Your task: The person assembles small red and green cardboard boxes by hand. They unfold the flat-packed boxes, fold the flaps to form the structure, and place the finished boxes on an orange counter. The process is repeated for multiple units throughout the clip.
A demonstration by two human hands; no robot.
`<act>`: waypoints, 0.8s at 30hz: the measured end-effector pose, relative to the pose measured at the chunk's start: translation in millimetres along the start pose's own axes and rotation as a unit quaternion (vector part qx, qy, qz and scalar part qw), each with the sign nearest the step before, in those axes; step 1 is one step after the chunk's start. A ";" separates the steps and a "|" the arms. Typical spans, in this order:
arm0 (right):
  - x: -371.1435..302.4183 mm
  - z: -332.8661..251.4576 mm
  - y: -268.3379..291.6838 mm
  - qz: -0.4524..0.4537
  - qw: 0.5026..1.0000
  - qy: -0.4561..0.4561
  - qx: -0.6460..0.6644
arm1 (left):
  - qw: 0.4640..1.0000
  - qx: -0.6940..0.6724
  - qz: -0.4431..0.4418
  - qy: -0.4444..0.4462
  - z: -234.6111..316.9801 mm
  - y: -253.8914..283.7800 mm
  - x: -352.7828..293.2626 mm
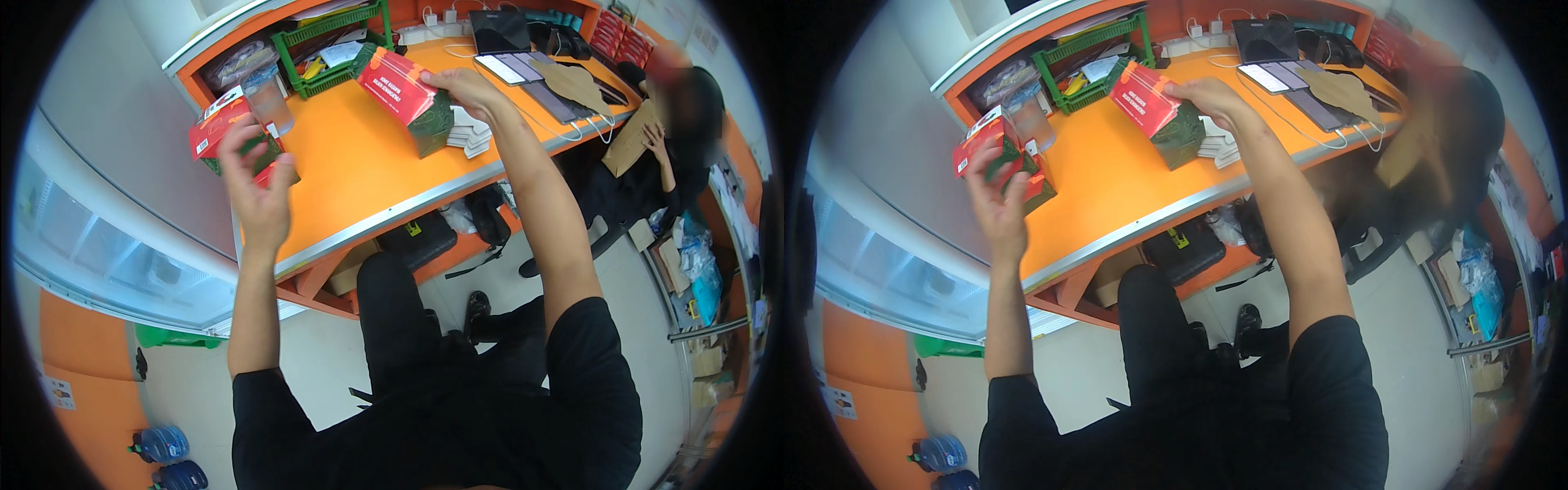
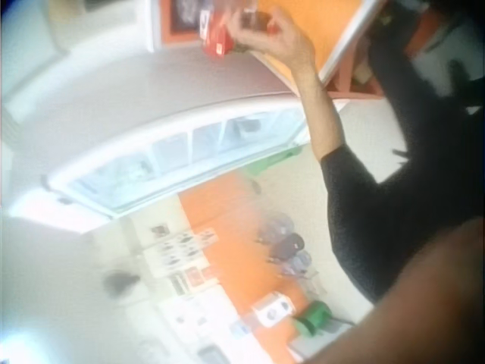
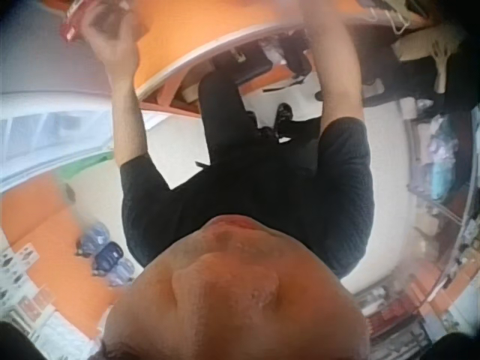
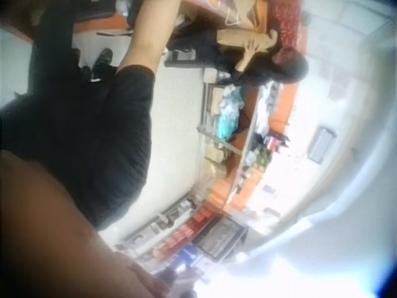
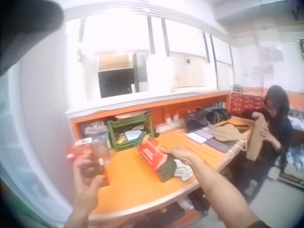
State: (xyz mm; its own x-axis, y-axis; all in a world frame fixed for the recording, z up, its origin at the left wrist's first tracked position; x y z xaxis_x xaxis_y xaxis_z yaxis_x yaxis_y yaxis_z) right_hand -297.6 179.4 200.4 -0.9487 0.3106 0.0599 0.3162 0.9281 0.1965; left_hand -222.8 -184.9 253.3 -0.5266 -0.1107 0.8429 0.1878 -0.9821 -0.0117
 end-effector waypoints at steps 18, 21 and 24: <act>-44.9 -75.6 89.2 0.261 0.891 0.323 -0.183 | 0.968 0.103 -0.214 -0.077 -25.4 -173.5 -35.2; -133.5 -73.0 133.0 0.245 0.913 0.322 -0.058 | 0.991 -0.004 -0.133 0.002 -5.8 -146.5 -22.5; -225.9 -30.5 185.1 0.242 0.947 0.168 0.129 | 0.992 -0.047 -0.114 -0.008 41.5 -132.8 -18.4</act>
State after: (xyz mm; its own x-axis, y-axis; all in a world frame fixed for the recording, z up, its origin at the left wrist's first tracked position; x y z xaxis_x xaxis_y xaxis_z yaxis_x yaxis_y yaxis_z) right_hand -24.9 274.8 253.1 -0.6263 0.6700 0.3987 0.6640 0.7264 -0.1776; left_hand -203.7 -46.2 261.7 -0.5327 0.1183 0.8380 -0.0136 -0.9913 0.1312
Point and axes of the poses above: each hand's wrist, its own x-axis towards the middle knuckle, its own y-axis out of the back of the hand, z = x × y, the point moved 6 cm from there along x, towards the middle knuckle, and after that the axes turned 14 degrees about z, right-handed, at the moved point
